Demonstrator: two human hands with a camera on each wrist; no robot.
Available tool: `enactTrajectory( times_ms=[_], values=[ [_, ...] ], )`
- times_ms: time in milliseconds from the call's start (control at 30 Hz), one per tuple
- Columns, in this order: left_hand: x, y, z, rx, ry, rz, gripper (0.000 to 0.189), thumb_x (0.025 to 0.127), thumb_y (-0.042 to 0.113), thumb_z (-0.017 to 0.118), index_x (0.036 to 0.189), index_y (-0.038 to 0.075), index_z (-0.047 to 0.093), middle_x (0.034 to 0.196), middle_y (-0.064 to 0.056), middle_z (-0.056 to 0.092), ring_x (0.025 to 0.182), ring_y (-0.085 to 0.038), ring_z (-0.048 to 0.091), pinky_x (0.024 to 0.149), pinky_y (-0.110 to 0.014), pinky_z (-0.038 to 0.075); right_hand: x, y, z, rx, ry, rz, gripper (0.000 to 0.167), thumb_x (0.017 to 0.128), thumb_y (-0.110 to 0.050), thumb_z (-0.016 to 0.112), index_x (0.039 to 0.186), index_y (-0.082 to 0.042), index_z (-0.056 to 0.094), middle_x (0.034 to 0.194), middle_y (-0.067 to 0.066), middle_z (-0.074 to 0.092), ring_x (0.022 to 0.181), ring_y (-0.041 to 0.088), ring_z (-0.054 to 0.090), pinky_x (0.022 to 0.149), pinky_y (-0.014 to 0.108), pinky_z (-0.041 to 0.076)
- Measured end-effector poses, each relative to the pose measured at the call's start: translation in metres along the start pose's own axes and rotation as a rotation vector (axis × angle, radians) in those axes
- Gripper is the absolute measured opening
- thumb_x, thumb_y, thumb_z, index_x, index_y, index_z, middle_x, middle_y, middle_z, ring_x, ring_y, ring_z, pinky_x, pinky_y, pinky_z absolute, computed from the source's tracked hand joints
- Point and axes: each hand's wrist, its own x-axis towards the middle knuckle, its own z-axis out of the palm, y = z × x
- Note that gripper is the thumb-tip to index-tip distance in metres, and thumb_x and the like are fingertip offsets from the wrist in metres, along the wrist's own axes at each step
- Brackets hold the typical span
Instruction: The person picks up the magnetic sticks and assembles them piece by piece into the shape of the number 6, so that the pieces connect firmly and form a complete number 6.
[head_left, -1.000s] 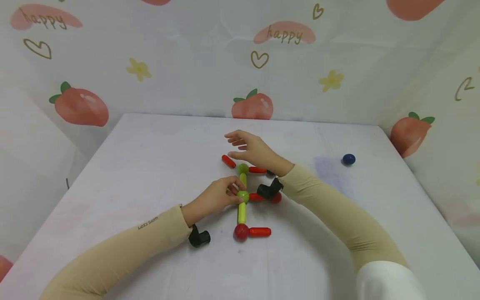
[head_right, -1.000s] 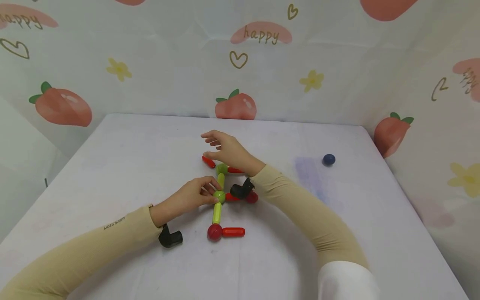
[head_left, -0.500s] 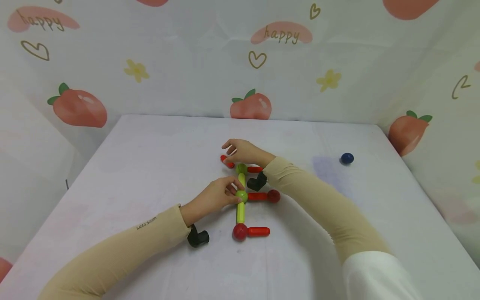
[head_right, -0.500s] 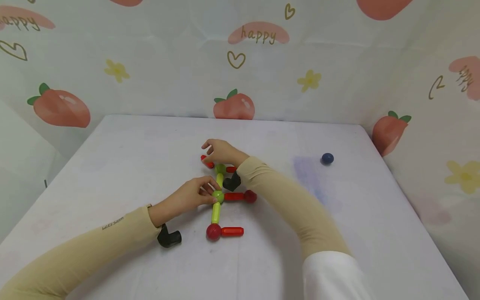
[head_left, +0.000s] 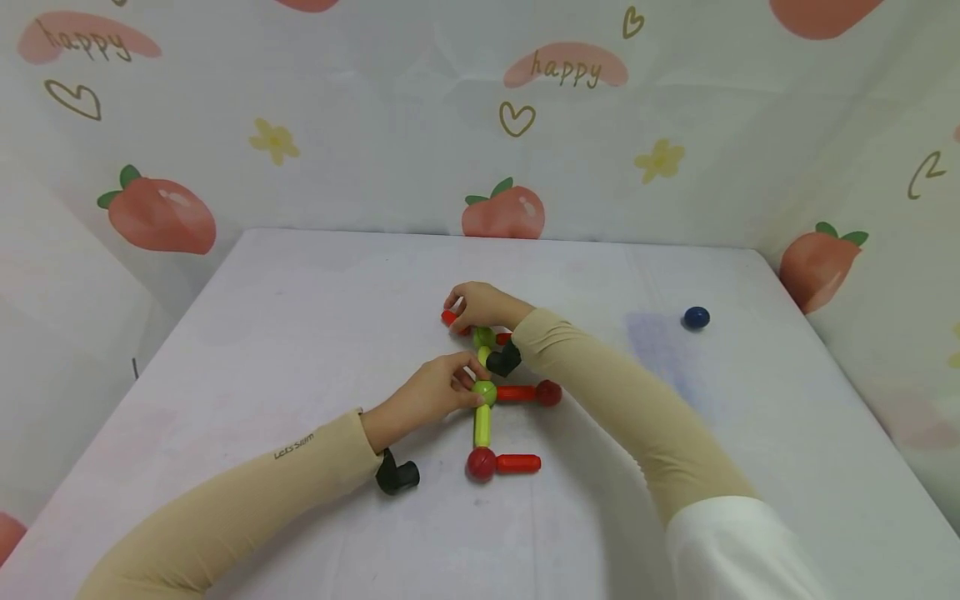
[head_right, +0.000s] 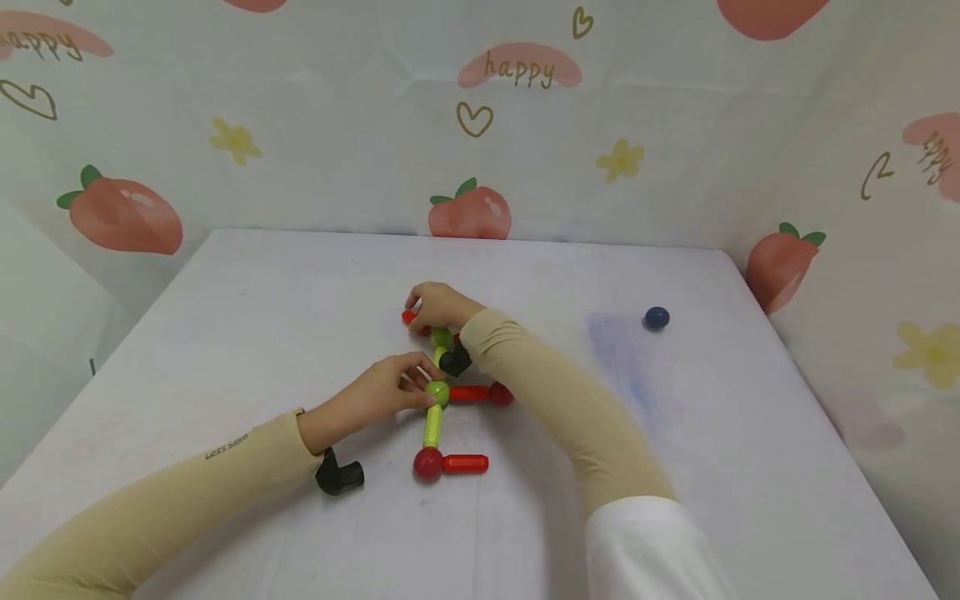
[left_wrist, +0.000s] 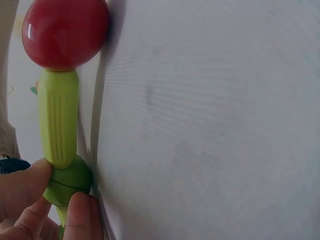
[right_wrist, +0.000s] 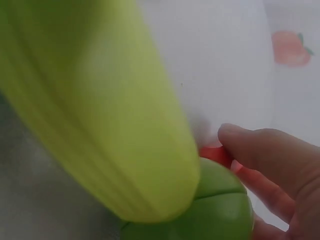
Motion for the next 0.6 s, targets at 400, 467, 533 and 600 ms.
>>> enactTrajectory(
  times_ms=[400, 467, 533, 600],
  values=[
    [0.000, 0.000, 0.001, -0.008, -0.001, 0.006, 0.023, 0.083, 0.008, 0.075, 0.102, 0.012, 0.064, 0.093, -0.005, 0.066, 0.079, -0.013, 0.060, 0.065, -0.023, 0.048, -0.003, -0.001, -0.008, 0.044, 0.006, -0.016, 0.035, 0.087, -0.009, 0.068, 0.122, -0.008, 0.062, 0.110, 0.013, 0.065, 0.080, 0.016, 0.063, 0.069, 0.020, 0.050],
    [0.000, 0.000, 0.001, -0.007, 0.001, 0.007, 0.022, 0.083, 0.008, 0.075, 0.102, 0.012, 0.064, 0.092, -0.004, 0.066, 0.078, -0.013, 0.060, 0.065, -0.023, 0.048, -0.004, -0.002, -0.013, 0.062, 0.022, -0.022, 0.036, 0.087, -0.009, 0.068, 0.122, -0.009, 0.062, 0.109, 0.012, 0.065, 0.081, 0.017, 0.063, 0.071, 0.021, 0.050],
    [0.000, 0.000, 0.001, -0.007, 0.003, 0.006, 0.022, 0.083, 0.008, 0.075, 0.102, 0.012, 0.064, 0.092, -0.004, 0.066, 0.077, -0.013, 0.060, 0.065, -0.023, 0.048, -0.006, -0.002, -0.017, 0.085, 0.039, -0.027, 0.036, 0.087, -0.010, 0.068, 0.123, -0.010, 0.061, 0.108, 0.012, 0.065, 0.083, 0.017, 0.063, 0.074, 0.022, 0.050],
    [0.000, 0.000, 0.001, -0.007, 0.005, 0.004, 0.023, 0.083, 0.007, 0.075, 0.102, 0.012, 0.064, 0.092, -0.004, 0.066, 0.077, -0.013, 0.060, 0.065, -0.023, 0.048, -0.008, -0.002, -0.022, 0.110, 0.060, -0.033, 0.037, 0.088, -0.011, 0.068, 0.124, -0.010, 0.061, 0.109, 0.012, 0.064, 0.084, 0.017, 0.063, 0.077, 0.024, 0.050]
  ],
)
